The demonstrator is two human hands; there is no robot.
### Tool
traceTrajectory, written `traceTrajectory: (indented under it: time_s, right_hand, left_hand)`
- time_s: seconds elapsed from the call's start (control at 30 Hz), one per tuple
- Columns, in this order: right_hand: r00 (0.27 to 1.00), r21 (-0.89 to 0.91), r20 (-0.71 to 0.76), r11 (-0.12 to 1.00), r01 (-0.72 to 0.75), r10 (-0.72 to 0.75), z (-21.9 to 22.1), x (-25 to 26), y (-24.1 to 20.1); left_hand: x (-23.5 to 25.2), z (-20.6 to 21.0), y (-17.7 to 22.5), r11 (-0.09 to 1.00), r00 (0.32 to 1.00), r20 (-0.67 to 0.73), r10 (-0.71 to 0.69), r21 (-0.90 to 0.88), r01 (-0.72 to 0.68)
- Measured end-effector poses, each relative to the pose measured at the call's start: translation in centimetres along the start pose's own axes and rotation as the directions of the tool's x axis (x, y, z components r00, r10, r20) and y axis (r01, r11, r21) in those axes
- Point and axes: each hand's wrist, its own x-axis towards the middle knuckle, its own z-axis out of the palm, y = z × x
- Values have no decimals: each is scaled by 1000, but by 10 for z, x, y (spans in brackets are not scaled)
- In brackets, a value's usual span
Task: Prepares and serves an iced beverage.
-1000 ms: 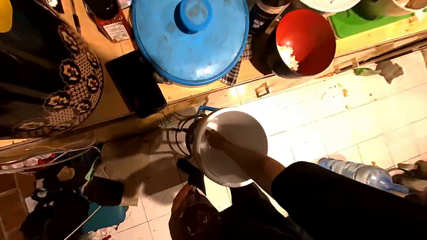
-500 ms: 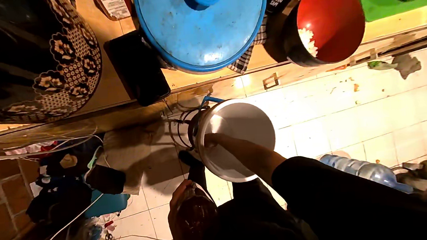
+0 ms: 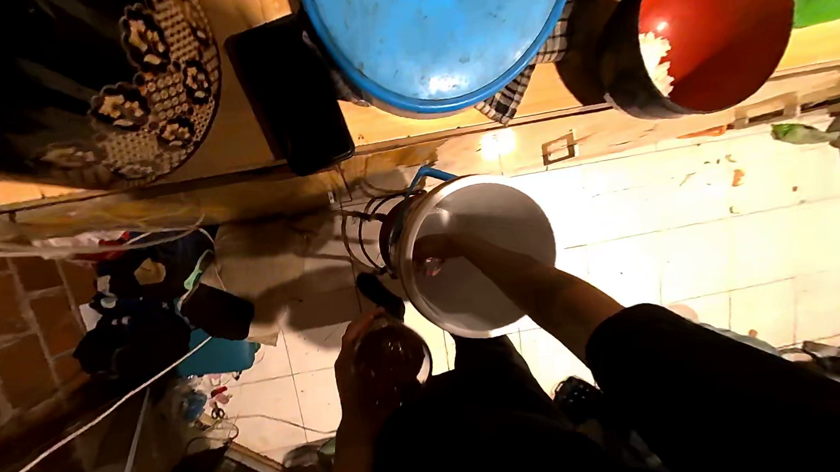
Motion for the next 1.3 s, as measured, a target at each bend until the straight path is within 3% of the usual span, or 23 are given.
traceTrajectory:
  time_s: [0.07,0.13,0.23,0.3,0.4,0.5,0.67,0.77,0.87,1.03,1.13,1.2,1.3]
  right_hand:
    - [999,36,-25,999,40,-39,-2,-43,-19]
    - [973,54,-78,973,223,-218,-7,-93,-29]
    - [843,-44,-218,868,495,-492,-3,-193,-57]
    - [725,-182,-309,787,590,-615,11,-254,-78]
    - [589,-433,-353,685,587,-727,42,-313,-105]
    - [563,-578,-332,635,513,-757,66,-336,-117]
    - [430,-531,-525,678,509,-734,60,-362,-91]
    - [371,-446,-628,707,549,-684,54,-378,-60]
    - [372,-367,-711,766,528,-597,60,-386,-17]
    - [452,-139,-827,900,414,-335,91,-379,80]
    - [528,13,-830,940,340,-180,102,-364,142]
    - [604,75,-792,967,245,-92,106,-353,182]
    - [662,128,-749,983,130,10,104,-334,253]
  left_hand:
    - [6,2,0,999,999,20,-30,19,29]
    - [13,6,3,997,998,48,-47,68,43]
    - [25,16,12,986,998,61,-8,164,-2]
    - [33,22,18,991,996,67,57,115,-64]
    - [42,34,30,994,992,74,98,-49,-94]
    - [52,48,33,981,977,88,192,-59,-187]
    - [60,56,45,981,980,130,153,-137,-135]
    - [57,56,52,975,972,119,204,-110,-191]
    - [56,58,65,974,964,138,228,-34,-225]
    - [54,68,99,982,969,203,140,99,-162]
    - [50,84,117,960,950,210,231,111,-258]
    - [38,94,137,929,941,224,254,215,-302]
    - [23,129,158,861,873,228,431,186,-474]
